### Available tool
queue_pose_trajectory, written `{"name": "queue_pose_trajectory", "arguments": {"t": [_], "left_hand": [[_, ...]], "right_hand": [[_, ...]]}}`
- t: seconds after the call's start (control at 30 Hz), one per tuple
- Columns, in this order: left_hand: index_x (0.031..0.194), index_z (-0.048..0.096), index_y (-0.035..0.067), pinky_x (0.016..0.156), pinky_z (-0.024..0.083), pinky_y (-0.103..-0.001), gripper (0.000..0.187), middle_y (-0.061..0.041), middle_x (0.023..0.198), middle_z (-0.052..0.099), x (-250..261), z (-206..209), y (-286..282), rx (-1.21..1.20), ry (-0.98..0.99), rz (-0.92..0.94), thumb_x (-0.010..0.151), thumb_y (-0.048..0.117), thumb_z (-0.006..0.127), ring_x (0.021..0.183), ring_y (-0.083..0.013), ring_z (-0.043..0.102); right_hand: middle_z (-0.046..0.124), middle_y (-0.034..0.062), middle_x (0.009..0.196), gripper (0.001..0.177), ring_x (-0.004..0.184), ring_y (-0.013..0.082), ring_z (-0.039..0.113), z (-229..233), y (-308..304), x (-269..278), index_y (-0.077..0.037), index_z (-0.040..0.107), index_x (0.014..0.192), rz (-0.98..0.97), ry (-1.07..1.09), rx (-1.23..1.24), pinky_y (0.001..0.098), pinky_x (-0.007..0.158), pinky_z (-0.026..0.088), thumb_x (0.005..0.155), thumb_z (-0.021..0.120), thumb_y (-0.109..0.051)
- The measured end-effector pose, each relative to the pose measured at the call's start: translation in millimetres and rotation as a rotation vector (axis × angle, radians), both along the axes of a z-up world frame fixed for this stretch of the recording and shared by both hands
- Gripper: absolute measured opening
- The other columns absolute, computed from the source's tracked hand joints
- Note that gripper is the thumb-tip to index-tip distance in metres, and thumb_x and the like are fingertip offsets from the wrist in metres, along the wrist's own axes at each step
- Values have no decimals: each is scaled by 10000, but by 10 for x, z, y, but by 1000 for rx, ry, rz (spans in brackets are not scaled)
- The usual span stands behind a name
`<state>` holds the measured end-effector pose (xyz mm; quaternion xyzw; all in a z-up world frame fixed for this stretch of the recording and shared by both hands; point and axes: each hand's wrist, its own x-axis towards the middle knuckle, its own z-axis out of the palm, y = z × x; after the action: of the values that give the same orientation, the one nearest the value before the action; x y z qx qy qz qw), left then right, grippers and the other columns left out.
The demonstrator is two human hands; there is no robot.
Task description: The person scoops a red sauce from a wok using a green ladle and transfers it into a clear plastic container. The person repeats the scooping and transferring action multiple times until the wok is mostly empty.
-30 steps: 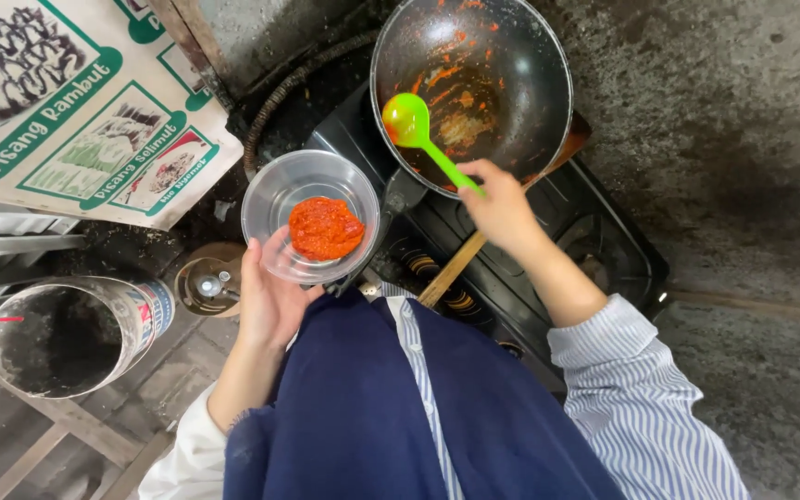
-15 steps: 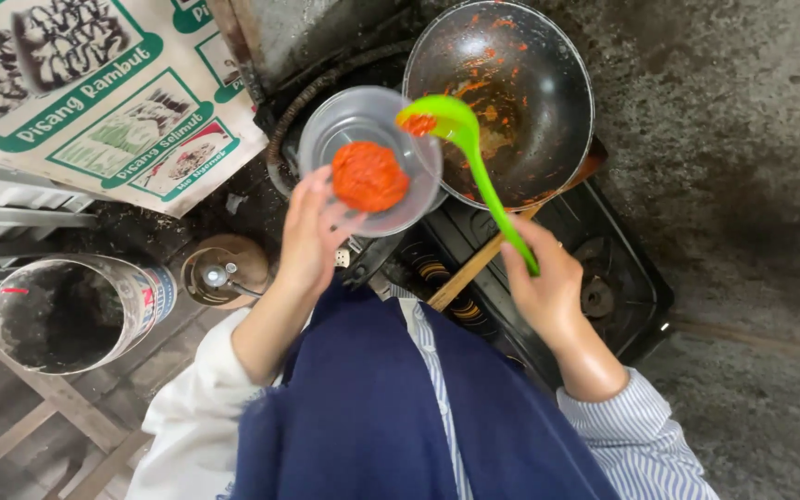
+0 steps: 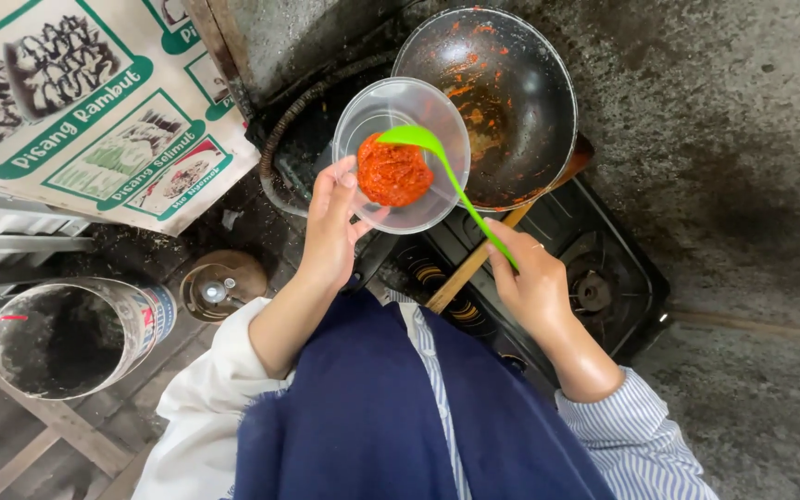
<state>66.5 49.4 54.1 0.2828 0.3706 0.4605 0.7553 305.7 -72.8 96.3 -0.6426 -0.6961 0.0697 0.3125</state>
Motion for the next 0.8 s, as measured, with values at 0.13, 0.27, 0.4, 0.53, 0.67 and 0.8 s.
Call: {"name": "queue_pose_trajectory", "arguments": {"t": [0.13, 0.27, 0.4, 0.53, 0.67, 0.8], "left_hand": [[1466, 383, 44, 1038, 502, -591, 699, -227, 1409, 465, 18, -46, 24, -2, 3, -9, 982, 500, 597, 1283, -396, 534], [1470, 387, 61, 1043, 494, -596, 688, -240, 1446, 447, 35, -89, 7, -8, -3, -19, 984, 499, 600, 1313, -426, 515], [1476, 376, 56, 1040, 496, -605, 693, -260, 1459, 431, 26, -115, 43, -9, -9, 2, 990, 504, 585, 1315, -437, 509], [1480, 352, 54, 1065, 456, -633, 665, -288, 1501, 368, -117, -377, 19, -66, -28, 42, 1012, 482, 550, 1348, -481, 466], [1512, 340, 28, 1101, 395, -620, 683, -281, 1496, 387, -431, -821, -73, -83, 18, 40, 1049, 526, 399, 1364, -465, 461], [1498, 339, 13, 1054, 426, -595, 764, -221, 1448, 404, -648, -492, -330, -206, 24, 65, 999, 589, 399, 1329, -405, 488]], "right_hand": [[739, 151, 924, 320, 765, 304, 736, -107, -58, 89, -53, 721, 1293, -32, -31, -11, 374, 613, 600, 974, 694, -53], [737, 121, 893, 315, 726, 285, 727, 34, -32, 1, -91, 735, 1275, -81, -13, -60, 351, 610, 586, 962, 720, -71], [732, 201, 970, 320, 841, 368, 723, 187, 74, 140, -68, 683, 1302, -232, 219, -148, 483, 708, 551, 982, 702, -81], [603, 72, 657, 316, 528, 164, 544, -94, 447, 651, -12, 644, 1329, -327, 420, -227, 281, 513, 456, 1020, 612, -69], [650, 106, 785, 294, 699, 232, 603, -793, 1010, 1290, -116, 703, 1253, -403, 320, -398, 346, 599, 469, 970, 631, -151], [745, 229, 938, 275, 894, 416, 750, -1440, 1454, 1515, -95, 691, 1240, -456, -280, -381, 527, 788, 607, 983, 600, -130]]}}
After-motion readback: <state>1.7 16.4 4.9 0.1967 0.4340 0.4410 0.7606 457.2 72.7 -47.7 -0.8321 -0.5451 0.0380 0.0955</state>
